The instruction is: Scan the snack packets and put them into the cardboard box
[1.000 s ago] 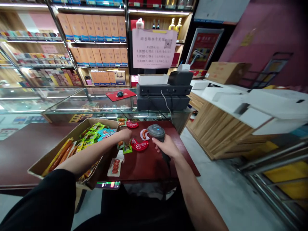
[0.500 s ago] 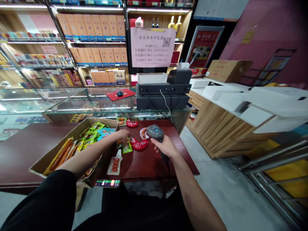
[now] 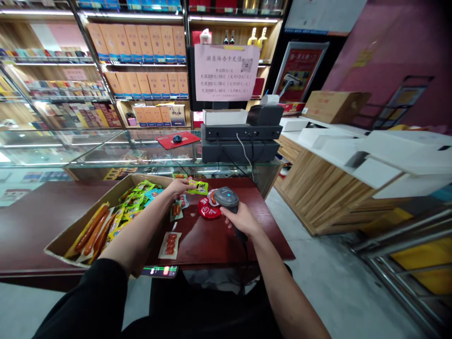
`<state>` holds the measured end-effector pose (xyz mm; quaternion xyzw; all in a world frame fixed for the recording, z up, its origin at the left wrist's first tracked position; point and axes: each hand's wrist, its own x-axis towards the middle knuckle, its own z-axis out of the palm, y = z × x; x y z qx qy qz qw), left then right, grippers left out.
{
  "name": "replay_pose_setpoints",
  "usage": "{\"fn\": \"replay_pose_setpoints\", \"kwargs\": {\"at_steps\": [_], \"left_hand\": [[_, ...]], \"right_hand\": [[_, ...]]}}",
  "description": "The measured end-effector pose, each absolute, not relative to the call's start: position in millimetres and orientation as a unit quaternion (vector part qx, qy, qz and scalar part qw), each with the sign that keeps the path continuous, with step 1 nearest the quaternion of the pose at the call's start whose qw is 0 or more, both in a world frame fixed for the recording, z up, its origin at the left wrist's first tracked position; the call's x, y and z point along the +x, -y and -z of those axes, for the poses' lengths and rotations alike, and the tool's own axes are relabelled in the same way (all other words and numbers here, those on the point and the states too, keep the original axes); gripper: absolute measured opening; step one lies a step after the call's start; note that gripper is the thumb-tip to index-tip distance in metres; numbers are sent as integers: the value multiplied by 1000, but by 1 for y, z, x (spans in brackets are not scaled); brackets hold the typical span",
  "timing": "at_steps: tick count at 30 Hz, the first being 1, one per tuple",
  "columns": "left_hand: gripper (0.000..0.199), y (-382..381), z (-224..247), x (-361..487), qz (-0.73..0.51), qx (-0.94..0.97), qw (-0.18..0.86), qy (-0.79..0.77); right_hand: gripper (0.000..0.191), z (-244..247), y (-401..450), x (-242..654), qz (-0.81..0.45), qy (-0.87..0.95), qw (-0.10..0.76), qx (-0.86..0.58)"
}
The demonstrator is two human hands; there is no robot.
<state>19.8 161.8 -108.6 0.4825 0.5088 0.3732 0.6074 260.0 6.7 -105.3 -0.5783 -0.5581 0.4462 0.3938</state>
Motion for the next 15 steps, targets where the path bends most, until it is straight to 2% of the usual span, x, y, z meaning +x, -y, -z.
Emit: {"fn": "replay_pose_setpoints", "kwargs": {"at_steps": [5,15], "left_hand": [[31,-153,113,29,-390,445,631,-502],[33,-145,115,34,-420,434,638,-477]], "right_hand": [[35,108,-6,251,-455,553,391,-579],[31,115,-9,243,-450,558,379,-585]]}}
